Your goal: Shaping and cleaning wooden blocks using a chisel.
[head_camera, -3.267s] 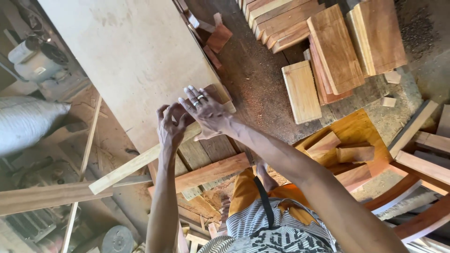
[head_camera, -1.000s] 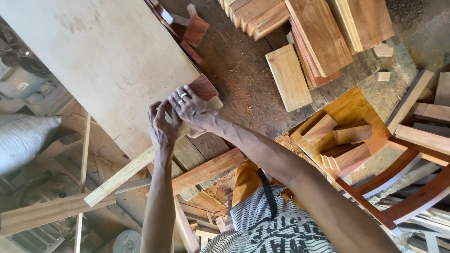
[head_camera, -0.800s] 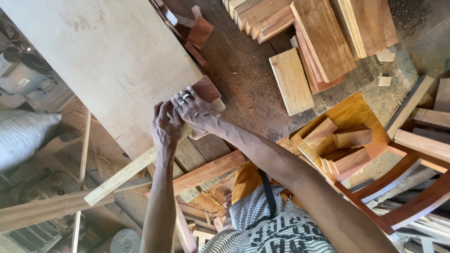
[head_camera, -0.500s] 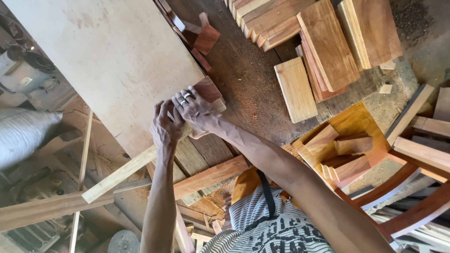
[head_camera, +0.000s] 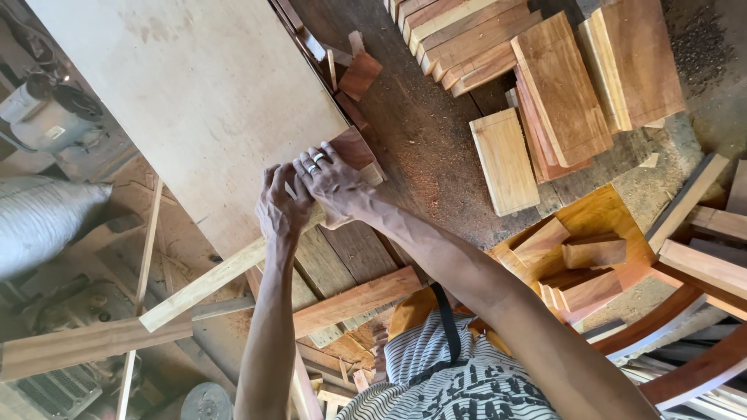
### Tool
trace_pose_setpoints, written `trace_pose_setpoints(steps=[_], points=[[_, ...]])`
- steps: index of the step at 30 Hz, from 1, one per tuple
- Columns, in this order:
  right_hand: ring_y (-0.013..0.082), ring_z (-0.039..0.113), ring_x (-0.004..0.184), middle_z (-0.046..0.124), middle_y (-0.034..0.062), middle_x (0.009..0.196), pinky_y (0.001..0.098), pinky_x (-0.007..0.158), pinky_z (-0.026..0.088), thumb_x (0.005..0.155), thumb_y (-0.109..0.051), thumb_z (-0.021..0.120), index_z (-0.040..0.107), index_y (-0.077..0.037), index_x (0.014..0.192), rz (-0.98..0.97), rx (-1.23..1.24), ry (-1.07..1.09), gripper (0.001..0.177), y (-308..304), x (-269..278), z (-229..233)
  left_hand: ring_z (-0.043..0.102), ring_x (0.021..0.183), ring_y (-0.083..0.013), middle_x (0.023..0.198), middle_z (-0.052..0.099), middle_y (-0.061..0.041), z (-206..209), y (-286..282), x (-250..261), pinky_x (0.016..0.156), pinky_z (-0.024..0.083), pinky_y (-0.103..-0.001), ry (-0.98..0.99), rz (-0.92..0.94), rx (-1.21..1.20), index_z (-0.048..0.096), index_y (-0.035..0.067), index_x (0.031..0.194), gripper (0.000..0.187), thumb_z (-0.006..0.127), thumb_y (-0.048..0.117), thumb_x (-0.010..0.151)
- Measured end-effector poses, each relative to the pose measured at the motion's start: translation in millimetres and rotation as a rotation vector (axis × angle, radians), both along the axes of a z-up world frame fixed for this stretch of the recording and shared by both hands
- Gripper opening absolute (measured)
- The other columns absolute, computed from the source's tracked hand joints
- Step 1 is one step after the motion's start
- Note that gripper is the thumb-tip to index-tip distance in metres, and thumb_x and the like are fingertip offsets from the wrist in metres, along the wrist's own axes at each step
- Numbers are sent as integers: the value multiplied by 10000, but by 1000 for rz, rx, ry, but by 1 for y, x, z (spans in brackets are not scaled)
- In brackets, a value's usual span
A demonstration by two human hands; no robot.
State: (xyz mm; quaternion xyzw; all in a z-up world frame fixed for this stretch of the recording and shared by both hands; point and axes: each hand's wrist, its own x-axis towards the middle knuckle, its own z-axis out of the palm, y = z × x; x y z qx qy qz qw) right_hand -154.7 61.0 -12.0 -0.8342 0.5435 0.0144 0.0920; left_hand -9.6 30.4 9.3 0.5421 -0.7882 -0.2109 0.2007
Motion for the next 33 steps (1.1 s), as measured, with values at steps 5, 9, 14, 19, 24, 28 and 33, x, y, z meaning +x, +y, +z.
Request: trace_pose_setpoints(steps=[5, 9, 14, 19, 24, 28, 33], points=[[449, 461, 1375, 432, 321, 1493, 553, 1190, 318, 566, -642, 796, 330, 131, 1481, -8, -6, 5, 1285, -6, 1, 2, 727, 927, -343, 1173, 686, -133, -2, -6, 1, 765, 595, -442, 5, -10, -20, 719, 77, 1154, 239, 683, 133, 925], [455, 463, 1374, 434, 325, 1489, 556, 1192, 318, 573, -639, 795, 334, 136, 1476, -14, -8, -22, 1277, -10, -1, 4, 725, 932, -343, 1174, 683, -134, -6, -11, 1, 771, 596, -441, 5, -15, -33, 717, 70, 1164, 238, 682, 126, 936], [454, 456, 1374, 429, 329, 1490, 548, 1189, 305, 587, -593, 791, 327, 137, 1478, -11, 3, -2, 1242, -16, -2, 4, 725, 966, -341, 1194, 681, -136, -9, -15, 4, 798, 598, -430, 26, -23, -65, 722, 74, 1160, 246, 685, 117, 920], [459, 447, 1379, 417, 336, 1493, 545, 1195, 299, 585, -621, 794, 296, 143, 1490, -17, 41, -23, 1285, -25, -3, 10, 727, 966, -346, 1174, 687, -138, -3, -23, -1, 799, 595, -434, 20, -3, -42, 731, 70, 1153, 244, 686, 124, 920], [460, 442, 1382, 400, 339, 1506, 542, 1197, 299, 576, -639, 800, 277, 142, 1502, -5, 55, -6, 1319, -33, -2, 3, 732, 955, -312, 1193, 681, -135, -8, -33, 3, 806, 610, -406, -2, -7, 13, 723, 65, 1166, 251, 666, 124, 929], [473, 441, 1379, 397, 348, 1503, 558, 1189, 306, 605, -637, 788, 282, 141, 1494, -13, 43, -21, 1286, -39, -1, -4, 732, 958, -305, 1192, 685, -128, -6, -39, 1, 810, 606, -409, 2, -4, 0, 729, 67, 1164, 252, 670, 117, 924], [482, 454, 1361, 418, 352, 1482, 569, 1173, 321, 615, -631, 784, 312, 148, 1473, 0, 17, -26, 1252, -47, -2, 4, 733, 966, -314, 1187, 689, -121, -5, -47, 1, 810, 607, -416, 19, -1, -5, 727, 74, 1157, 243, 669, 119, 925]])
